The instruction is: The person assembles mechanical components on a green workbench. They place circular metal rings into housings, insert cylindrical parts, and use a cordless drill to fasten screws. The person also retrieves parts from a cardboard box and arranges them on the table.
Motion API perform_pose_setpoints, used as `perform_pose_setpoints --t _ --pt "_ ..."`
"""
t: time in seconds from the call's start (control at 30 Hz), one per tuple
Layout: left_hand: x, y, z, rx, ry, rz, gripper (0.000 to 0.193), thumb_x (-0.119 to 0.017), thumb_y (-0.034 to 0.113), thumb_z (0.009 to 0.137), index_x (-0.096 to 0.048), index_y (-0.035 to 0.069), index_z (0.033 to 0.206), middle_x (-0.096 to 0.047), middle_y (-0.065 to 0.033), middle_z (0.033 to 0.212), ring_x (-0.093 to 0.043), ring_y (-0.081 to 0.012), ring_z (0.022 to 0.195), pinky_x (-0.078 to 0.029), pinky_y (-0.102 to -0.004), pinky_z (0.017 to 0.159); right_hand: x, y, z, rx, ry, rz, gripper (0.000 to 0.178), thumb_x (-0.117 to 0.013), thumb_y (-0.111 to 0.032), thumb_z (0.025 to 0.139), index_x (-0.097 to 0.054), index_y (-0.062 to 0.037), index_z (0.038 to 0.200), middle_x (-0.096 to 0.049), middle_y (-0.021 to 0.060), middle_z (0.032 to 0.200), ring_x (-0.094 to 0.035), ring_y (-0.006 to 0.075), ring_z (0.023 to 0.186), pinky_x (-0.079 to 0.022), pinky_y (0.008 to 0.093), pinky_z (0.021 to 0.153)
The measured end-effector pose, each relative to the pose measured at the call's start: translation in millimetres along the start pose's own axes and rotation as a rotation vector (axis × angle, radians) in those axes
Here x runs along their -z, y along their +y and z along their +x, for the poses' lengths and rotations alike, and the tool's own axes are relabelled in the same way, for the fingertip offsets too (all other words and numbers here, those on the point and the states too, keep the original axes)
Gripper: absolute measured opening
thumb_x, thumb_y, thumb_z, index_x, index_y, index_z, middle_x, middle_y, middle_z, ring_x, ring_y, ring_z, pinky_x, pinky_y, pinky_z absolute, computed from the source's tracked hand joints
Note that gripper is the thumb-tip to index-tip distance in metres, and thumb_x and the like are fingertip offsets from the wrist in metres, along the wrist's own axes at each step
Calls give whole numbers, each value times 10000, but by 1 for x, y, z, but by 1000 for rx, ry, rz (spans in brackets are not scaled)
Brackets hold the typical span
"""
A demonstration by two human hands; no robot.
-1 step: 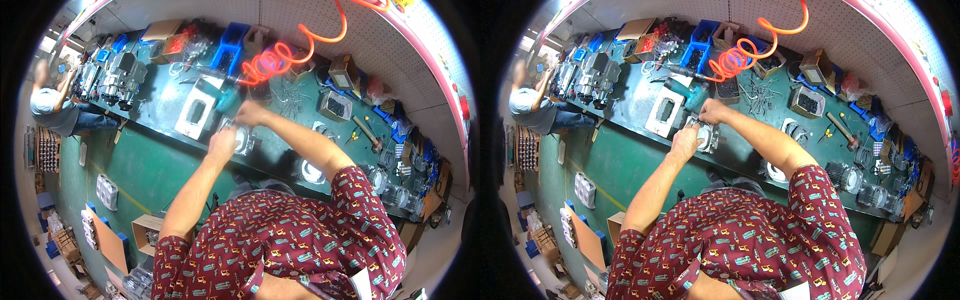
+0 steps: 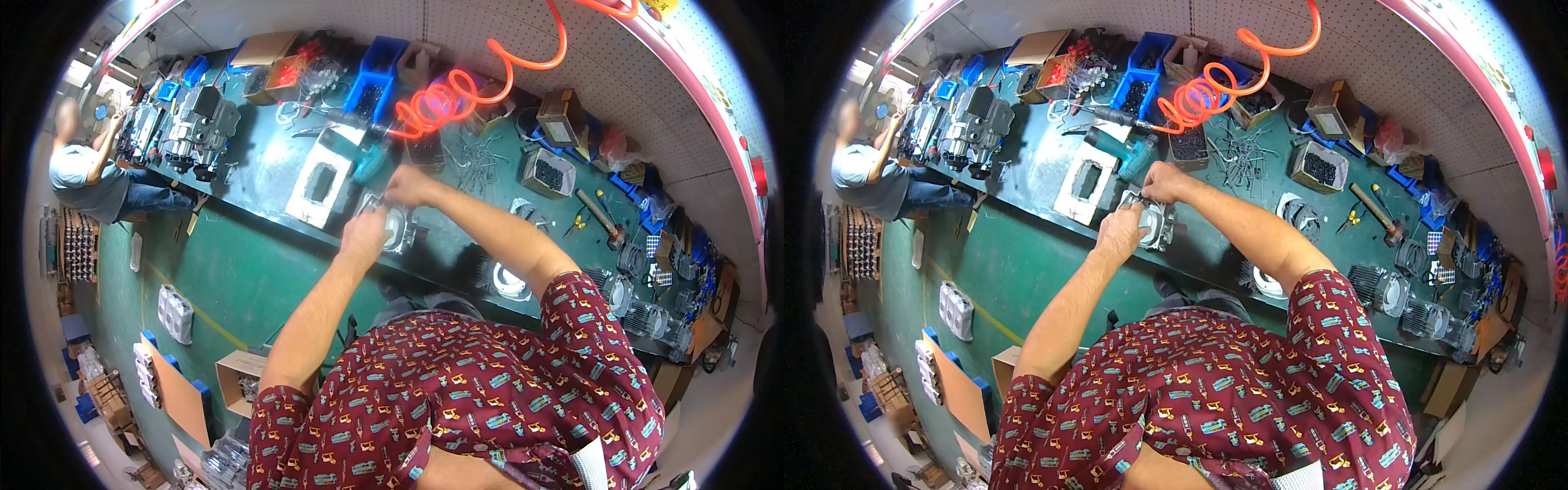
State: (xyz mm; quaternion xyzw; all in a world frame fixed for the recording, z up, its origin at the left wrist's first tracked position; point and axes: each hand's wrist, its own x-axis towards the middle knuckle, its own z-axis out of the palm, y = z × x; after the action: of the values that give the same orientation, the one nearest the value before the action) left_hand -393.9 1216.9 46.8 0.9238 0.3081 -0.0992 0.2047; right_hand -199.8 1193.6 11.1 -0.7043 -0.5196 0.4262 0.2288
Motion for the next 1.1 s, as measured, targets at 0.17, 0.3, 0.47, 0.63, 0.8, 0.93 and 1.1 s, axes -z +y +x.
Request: perform_pose_setpoints --t 0.17,0.3,0.47,0.63,0.8,0.93,1.1 --pt "-7 5 2 -5 -20 33 450 -771 231 852 -577 42 1212 -674 -207 1120 -677 -396 1030 -556 -486 876 -14 13 3 -10 66 -126 183 -719 -227 807 -789 -86 902 -743 187 917 -733 332 882 -577 423 803" --pt "-9 5 -1 -23 -7 67 479 -778 228 845 -559 37 1226 -677 -209 1117 -687 -394 1001 -563 -486 856 -24 8 -7 -39 109 -85 223 -667 -244 842 -789 -125 986 -740 182 1026 -718 364 969 -572 461 863" --pt "5 10 -2 -23 -56 149 453 -767 265 852 -576 42 1197 -684 -206 1125 -685 -381 1026 -552 -483 886 -24 -2 -23 26 179 -117 236 -615 -244 892 -765 -112 1019 -737 185 1023 -700 401 979 -563 510 853" --pt "36 -23 8 -85 305 -19 298 -683 174 876 -676 62 1152 -692 -181 1089 -659 -387 1026 -533 -478 888 -13 -10 -53 13 296 41 377 -620 -324 902 -722 -73 1165 -710 206 1143 -662 394 1097 -521 481 965" --pt "44 -84 71 -247 218 293 396 -620 79 860 -610 65 1256 -584 -167 1329 -578 -342 1207 -488 -451 1012 -9 1 -72 51 311 24 393 -666 -333 863 -731 -57 1135 -724 198 1107 -682 388 1057 -545 483 922" --pt "21 -126 136 -447 182 494 525 -594 52 877 -524 89 1396 -491 -176 1445 -453 -329 1372 -317 -499 1175 -16 -4 -95 -5 334 163 385 -672 -324 862 -734 -39 1113 -731 211 1056 -699 383 1004 -557 453 897" --pt "-11 -140 199 -476 38 658 541 -559 98 924 -482 117 1459 -520 -149 1412 -452 -306 1363 -238 -577 1186 -30 -7 -127 -164 516 269 360 -699 -227 862 -713 28 1115 -732 243 1020 -729 345 941 -573 419 850"
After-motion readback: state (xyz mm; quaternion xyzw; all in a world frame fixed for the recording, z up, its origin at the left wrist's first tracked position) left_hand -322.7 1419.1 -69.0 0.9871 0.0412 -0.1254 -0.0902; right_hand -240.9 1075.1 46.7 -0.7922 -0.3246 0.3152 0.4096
